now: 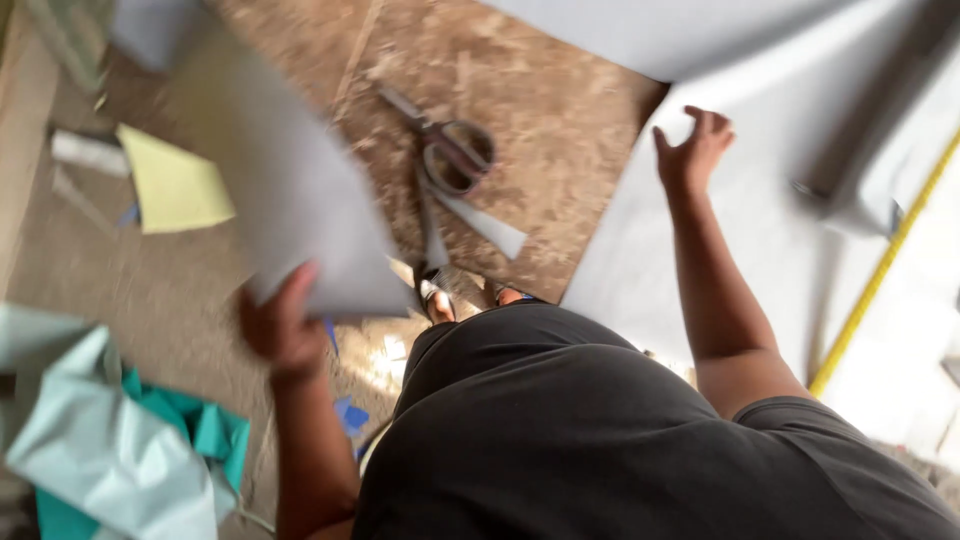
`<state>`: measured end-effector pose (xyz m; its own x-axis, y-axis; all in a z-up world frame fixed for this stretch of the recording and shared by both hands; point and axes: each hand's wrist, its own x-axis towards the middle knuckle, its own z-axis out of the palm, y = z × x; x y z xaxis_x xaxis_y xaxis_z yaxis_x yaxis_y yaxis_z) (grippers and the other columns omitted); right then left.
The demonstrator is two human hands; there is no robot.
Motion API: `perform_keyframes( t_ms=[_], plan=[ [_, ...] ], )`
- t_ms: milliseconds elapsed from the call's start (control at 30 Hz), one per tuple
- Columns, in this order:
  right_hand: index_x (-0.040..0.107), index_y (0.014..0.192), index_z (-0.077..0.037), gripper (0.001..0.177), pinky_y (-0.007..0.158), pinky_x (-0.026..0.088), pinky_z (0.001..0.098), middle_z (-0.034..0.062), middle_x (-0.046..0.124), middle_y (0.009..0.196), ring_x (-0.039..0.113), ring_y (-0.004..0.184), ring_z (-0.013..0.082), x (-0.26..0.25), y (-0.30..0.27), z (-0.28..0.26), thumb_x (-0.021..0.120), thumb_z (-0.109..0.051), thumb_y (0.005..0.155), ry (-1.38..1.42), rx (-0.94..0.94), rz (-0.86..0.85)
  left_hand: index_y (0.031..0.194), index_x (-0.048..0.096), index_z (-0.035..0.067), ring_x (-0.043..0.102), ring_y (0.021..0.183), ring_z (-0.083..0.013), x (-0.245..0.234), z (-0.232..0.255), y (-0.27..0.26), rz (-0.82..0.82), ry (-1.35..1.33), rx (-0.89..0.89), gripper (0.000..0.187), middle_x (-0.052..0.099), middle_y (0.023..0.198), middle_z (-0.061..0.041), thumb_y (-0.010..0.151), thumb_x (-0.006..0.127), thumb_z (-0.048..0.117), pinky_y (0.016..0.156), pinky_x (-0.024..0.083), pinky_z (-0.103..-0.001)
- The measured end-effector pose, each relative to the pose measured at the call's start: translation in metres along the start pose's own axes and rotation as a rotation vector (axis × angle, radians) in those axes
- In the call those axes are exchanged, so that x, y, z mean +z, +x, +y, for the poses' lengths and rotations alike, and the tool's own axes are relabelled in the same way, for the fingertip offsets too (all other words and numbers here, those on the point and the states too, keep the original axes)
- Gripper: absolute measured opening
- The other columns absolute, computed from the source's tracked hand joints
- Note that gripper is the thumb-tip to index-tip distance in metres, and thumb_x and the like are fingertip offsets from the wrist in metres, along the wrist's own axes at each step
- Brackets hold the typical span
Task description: The person uses shears to cut a large sheet of gray fabric along marked lines on a wooden workbench. They cut a long strip, trim the edges, and then fold the resulting piece.
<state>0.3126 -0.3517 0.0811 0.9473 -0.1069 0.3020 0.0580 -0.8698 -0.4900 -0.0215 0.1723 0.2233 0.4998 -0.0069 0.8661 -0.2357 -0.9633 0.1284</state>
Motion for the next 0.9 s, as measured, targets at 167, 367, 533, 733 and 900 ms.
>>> perform_keyframes(
  t_ms=[167,367,533,733,900],
  plan=[
    [0.065,0.121,-0.015,0.062,0.083,0.048,0.0637,0.0141,0.045,0.124,0.042,0.113,0.0408,-0.114,-0.014,0.121,0.102,-0.025,0.072,-0.322,0.336,0.238,0.091,0.065,0.002,0.043,0.1,-0.0434,-0.03,0.085,0.154,0.254,0.152,-0.16,0.026,0.034,0.105,-0.014,0.105,0.065,0.024,0.086,0.033,-0.055],
    [0.033,0.148,-0.019,0.087,0.119,0.021,0.0478,0.0142,0.036,0.145,0.033,0.14,0.0407,-0.161,-0.043,0.23,0.093,-0.043,0.091,-0.231,0.984,0.206,0.099,0.047,-0.006,0.06,0.072,-0.0425,-0.012,0.106,0.113,0.162,-0.422,-0.258,0.04,0.061,0.081,-0.032,0.109,0.058,0.031,0.069,0.044,-0.049],
    [0.065,0.12,-0.012,0.059,0.099,0.056,0.0294,0.0048,0.068,0.129,0.066,0.119,0.0204,-0.182,-0.04,0.258,0.093,-0.047,0.082,0.221,1.053,0.175,0.138,0.04,-0.009,0.052,0.125,-0.0395,0.025,0.185,0.119,-0.17,-0.535,-0.565,0.059,0.041,0.133,-0.025,0.096,0.075,0.014,0.099,0.056,-0.043],
    [0.079,0.093,-0.018,0.039,0.067,0.049,0.0365,-0.0018,0.073,0.082,0.064,0.081,0.0218,-0.171,0.006,0.284,0.082,-0.056,0.086,-0.206,0.47,-0.074,0.113,0.068,0.002,0.067,0.106,-0.0225,0.051,0.216,0.081,-0.545,-0.813,-0.597,0.022,0.072,0.111,-0.01,0.108,0.046,0.005,0.096,0.052,-0.032],
    [0.056,0.094,-0.014,0.033,0.064,0.032,0.0293,-0.0047,0.046,0.083,0.04,0.075,0.0096,-0.257,0.007,0.099,0.083,-0.013,0.113,0.378,0.089,0.095,0.106,0.073,0.002,0.068,0.11,-0.0202,0.065,0.236,0.066,-0.672,-1.003,-0.807,0.026,0.075,0.111,-0.01,0.102,0.048,0.006,0.101,0.05,-0.032]
  ],
)
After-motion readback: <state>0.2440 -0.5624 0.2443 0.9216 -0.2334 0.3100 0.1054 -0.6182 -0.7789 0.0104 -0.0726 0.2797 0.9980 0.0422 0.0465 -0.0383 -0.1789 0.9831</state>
